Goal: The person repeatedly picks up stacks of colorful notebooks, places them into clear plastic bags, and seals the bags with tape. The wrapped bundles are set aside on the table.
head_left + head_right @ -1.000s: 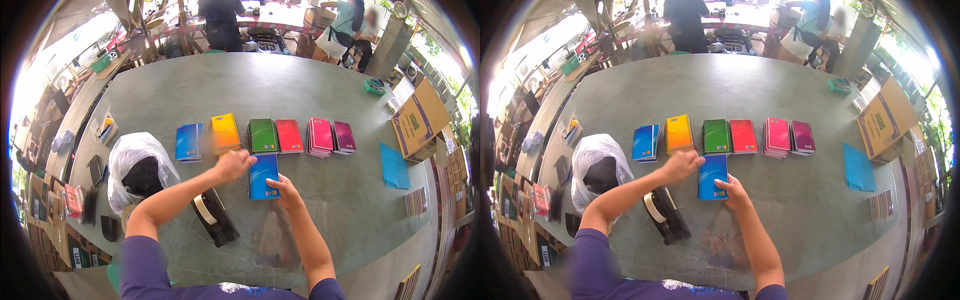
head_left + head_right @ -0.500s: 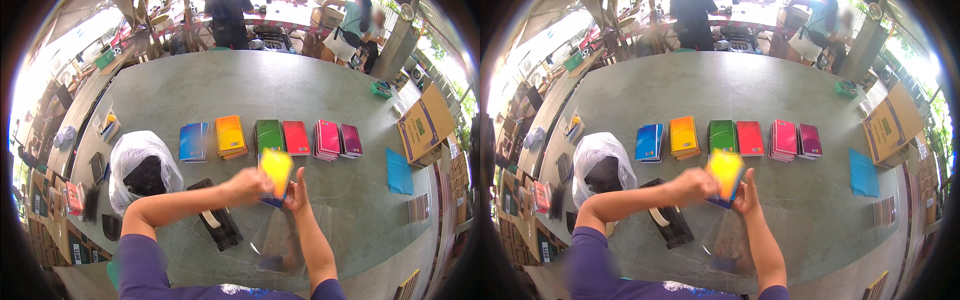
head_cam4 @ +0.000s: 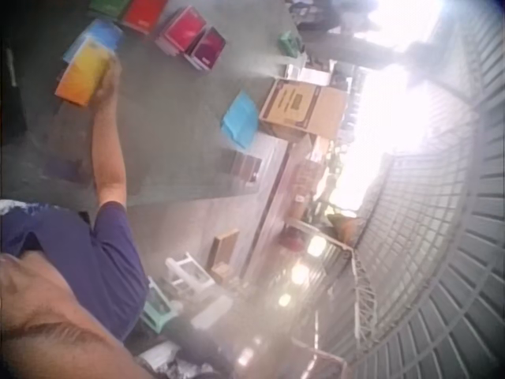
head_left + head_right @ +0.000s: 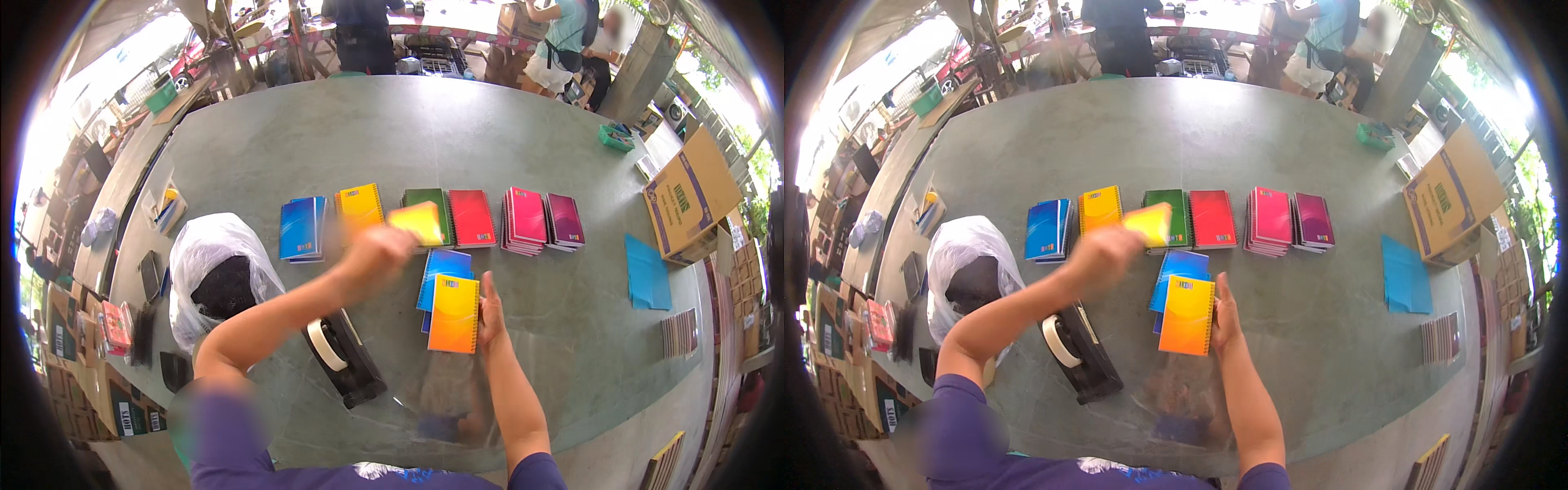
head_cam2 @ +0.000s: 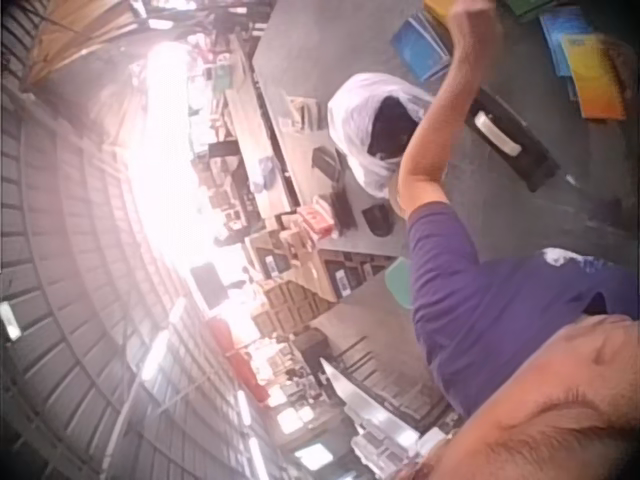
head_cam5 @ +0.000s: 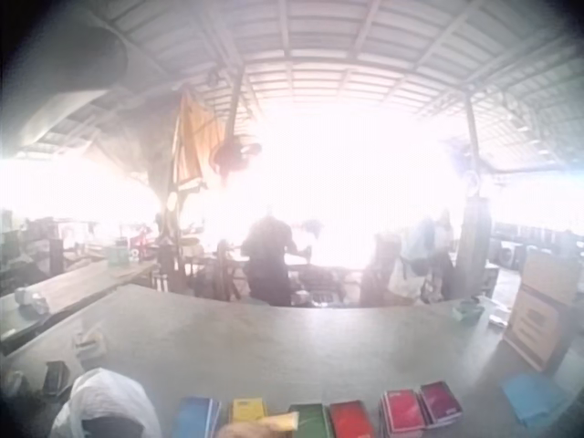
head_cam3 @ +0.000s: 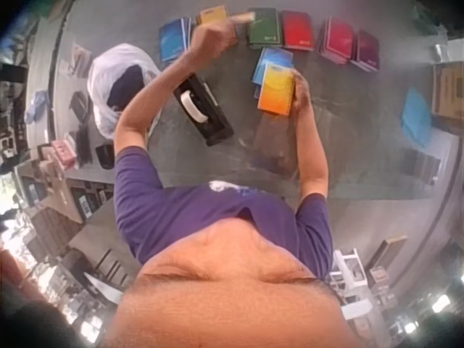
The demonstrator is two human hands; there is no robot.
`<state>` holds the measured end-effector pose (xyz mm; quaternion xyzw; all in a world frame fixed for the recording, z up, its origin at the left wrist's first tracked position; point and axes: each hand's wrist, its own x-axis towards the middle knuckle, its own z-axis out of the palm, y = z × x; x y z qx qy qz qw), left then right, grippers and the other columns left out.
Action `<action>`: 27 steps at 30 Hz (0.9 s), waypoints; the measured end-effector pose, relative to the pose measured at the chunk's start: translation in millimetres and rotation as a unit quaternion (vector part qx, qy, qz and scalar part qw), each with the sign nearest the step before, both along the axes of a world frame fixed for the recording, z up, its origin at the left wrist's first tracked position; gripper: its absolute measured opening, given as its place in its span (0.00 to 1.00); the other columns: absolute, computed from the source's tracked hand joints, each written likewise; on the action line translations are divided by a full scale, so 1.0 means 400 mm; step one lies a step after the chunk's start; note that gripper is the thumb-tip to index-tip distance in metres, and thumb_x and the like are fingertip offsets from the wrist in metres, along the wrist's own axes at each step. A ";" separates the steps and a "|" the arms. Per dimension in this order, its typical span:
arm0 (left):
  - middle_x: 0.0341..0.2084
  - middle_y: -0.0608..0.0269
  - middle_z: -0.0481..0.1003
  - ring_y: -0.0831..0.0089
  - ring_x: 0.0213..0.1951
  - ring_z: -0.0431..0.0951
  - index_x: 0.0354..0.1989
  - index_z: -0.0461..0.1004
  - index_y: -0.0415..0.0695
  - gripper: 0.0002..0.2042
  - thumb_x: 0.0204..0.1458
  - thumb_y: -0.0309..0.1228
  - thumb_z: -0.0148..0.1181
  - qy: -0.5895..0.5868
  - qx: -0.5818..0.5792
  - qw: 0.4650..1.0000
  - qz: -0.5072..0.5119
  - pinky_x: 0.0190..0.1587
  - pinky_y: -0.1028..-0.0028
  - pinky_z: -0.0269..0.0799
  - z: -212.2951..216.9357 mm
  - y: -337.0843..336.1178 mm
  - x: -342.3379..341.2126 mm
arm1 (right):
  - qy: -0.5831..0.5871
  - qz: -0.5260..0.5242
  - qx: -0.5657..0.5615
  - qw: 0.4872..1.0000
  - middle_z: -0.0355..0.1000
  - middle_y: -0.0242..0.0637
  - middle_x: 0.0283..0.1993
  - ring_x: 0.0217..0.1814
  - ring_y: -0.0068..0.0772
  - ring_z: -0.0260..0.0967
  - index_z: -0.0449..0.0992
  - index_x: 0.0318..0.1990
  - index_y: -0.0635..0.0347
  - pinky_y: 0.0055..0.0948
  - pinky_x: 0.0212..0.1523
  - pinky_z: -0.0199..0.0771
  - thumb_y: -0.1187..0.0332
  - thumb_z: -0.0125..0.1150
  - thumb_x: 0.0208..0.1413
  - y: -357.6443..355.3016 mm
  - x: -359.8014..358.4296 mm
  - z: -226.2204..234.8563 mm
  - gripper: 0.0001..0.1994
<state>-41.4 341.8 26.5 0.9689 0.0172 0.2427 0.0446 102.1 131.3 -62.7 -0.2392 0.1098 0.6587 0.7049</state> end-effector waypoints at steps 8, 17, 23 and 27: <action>0.27 0.59 0.76 0.60 0.36 0.76 0.27 0.74 0.38 0.08 0.48 0.30 0.54 -0.023 0.093 0.995 0.027 0.42 0.64 0.69 -0.166 0.020 0.187 | -0.250 0.043 0.001 0.967 0.71 0.40 0.44 0.44 0.33 0.73 0.66 0.51 0.62 0.32 0.46 0.74 0.70 0.65 0.41 -0.093 0.061 -0.035 0.27; 0.42 0.58 0.76 0.57 0.50 0.72 0.38 0.76 0.41 0.15 0.42 0.14 0.51 0.093 -0.356 0.917 -0.156 0.52 0.60 0.66 0.065 -0.098 0.227 | -0.018 -0.015 0.143 0.989 0.69 0.48 0.52 0.46 0.38 0.73 0.64 0.56 0.68 0.36 0.44 0.75 0.36 0.47 0.52 -0.224 0.125 -0.048 0.40; 0.54 0.51 0.67 0.57 0.62 0.58 0.42 0.75 0.42 0.13 0.47 0.21 0.54 0.161 -0.130 0.976 -0.061 0.62 0.59 0.55 -0.079 -0.186 0.346 | -0.134 -0.046 0.071 0.987 0.72 0.47 0.44 0.42 0.36 0.74 0.65 0.52 0.70 0.29 0.43 0.76 0.68 0.55 0.45 -0.307 0.103 -0.011 0.24; 0.41 0.52 0.74 0.59 0.48 0.72 0.41 0.73 0.39 0.12 0.48 0.27 0.53 0.108 0.034 0.987 0.114 0.51 0.60 0.65 -0.217 -0.108 0.366 | -0.150 -0.052 0.022 0.987 0.74 0.46 0.40 0.38 0.39 0.75 0.69 0.46 0.72 0.32 0.41 0.77 0.72 0.54 0.43 -0.377 0.156 -0.065 0.20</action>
